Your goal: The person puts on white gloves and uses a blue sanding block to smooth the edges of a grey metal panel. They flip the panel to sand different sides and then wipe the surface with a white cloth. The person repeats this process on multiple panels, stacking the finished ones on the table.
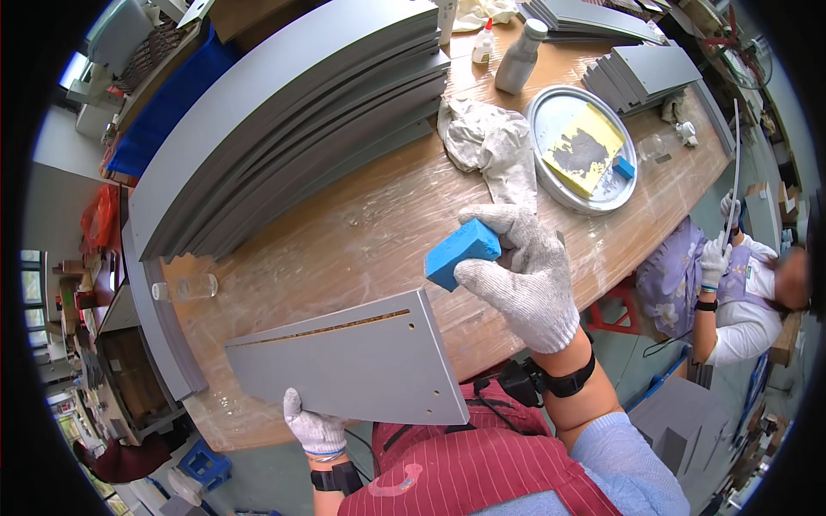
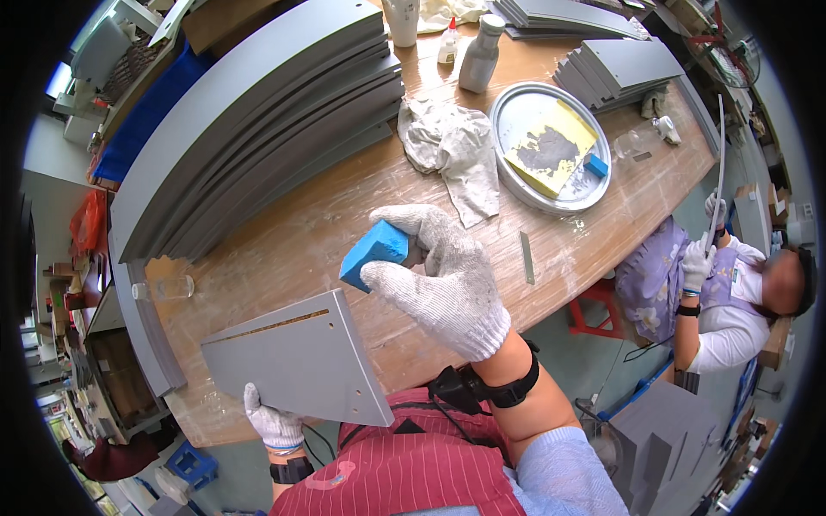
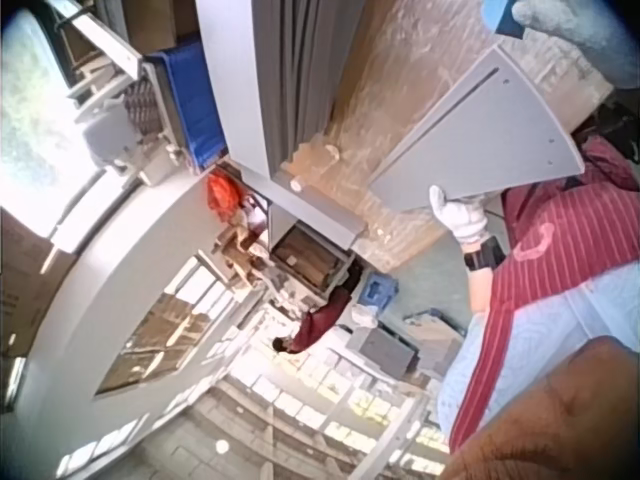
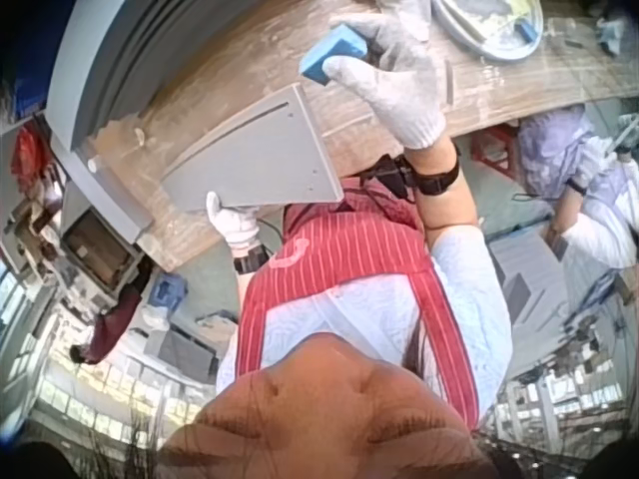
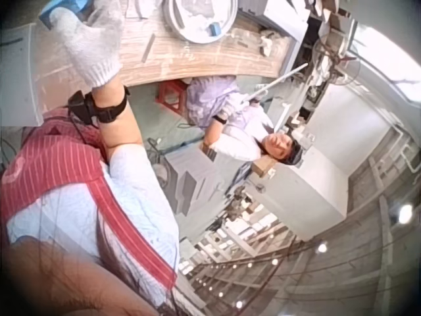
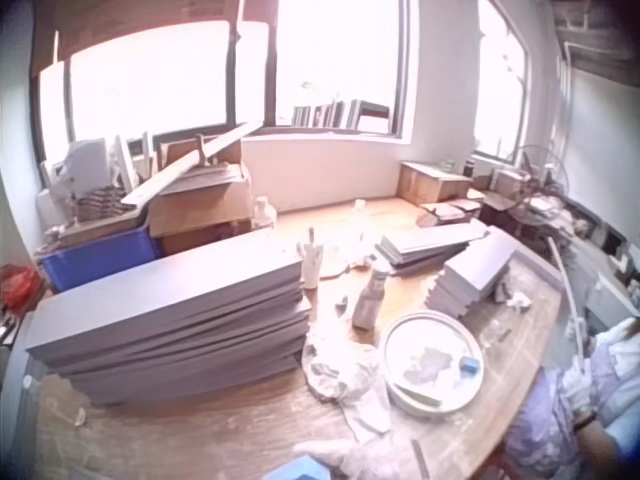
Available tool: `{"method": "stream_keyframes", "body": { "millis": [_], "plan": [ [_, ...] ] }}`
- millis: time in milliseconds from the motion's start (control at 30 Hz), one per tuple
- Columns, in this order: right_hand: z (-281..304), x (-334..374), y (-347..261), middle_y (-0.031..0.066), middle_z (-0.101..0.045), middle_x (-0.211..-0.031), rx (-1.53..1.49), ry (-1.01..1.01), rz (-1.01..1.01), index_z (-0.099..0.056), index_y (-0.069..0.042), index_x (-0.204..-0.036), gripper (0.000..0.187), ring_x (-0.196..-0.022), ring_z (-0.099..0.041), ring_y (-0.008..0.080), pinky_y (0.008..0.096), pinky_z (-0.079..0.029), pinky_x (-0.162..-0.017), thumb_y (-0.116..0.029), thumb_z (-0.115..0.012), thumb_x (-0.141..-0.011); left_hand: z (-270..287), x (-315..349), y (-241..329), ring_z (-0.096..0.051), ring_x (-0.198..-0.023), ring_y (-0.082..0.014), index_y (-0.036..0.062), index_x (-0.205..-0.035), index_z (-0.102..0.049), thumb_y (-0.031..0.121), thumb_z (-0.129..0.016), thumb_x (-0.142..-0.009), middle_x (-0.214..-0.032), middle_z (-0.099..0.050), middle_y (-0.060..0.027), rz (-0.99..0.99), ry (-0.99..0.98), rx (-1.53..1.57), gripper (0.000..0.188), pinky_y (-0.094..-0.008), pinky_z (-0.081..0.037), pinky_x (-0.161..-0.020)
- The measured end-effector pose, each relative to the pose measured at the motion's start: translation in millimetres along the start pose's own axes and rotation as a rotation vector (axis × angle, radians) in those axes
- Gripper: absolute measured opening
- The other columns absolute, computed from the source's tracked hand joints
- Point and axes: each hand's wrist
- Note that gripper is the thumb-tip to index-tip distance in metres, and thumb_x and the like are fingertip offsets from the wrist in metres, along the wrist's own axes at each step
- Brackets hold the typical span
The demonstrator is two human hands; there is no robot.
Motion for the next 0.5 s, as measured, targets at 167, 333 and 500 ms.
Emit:
{"method": "stream_keyframes", "body": {
  "millis": [167, 333, 500],
  "plan": [
    [4.3, -0.7, 8.9, 0.0052, -0.064, -0.106, 0.163, -0.049, 0.003, -0.062, -0.002, -0.124, 0.049, -0.093, -0.061, 0.0109, 0.0269, -0.053, -0.080, -0.011, -0.083, -0.080, 9.2, -3.6, 5.9, -0.068, -0.084, -0.0250, 0.0025, -0.118, -0.063, 0.036, -0.060, -0.094, -0.105, -0.071, -0.0109, 0.052, -0.124, 0.024, 0.042, -0.0389, -0.059, -0.072],
    [1.2, 3.2, 6.7, 0.0079, -0.066, -0.106, 0.094, 0.047, 0.207, -0.064, -0.001, -0.122, 0.049, -0.090, -0.064, 0.0145, 0.0291, -0.053, -0.081, -0.010, -0.083, -0.077, -8.7, -1.3, -2.7, -0.069, -0.086, -0.0259, 0.0022, -0.119, -0.062, 0.037, -0.059, -0.094, -0.106, -0.071, -0.0119, -0.052, 0.051, 0.004, 0.043, -0.0399, -0.059, -0.074],
    [1.6, 4.9, -6.4, 0.0112, -0.069, -0.110, 0.470, -0.088, 0.511, -0.065, -0.002, -0.120, 0.051, -0.098, -0.067, 0.0208, 0.0348, -0.054, -0.084, -0.004, -0.084, -0.073, 7.9, -4.4, 2.9, -0.070, -0.088, -0.0265, 0.0021, -0.120, -0.062, 0.036, -0.058, -0.094, -0.107, -0.071, -0.0124, 0.039, -0.103, 0.020, 0.043, -0.0402, -0.060, -0.075]
  ]
}}
Point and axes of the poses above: each hand's wrist, its own x-axis away from the middle knuckle, its own z-axis out of the back of the hand, y = z × x
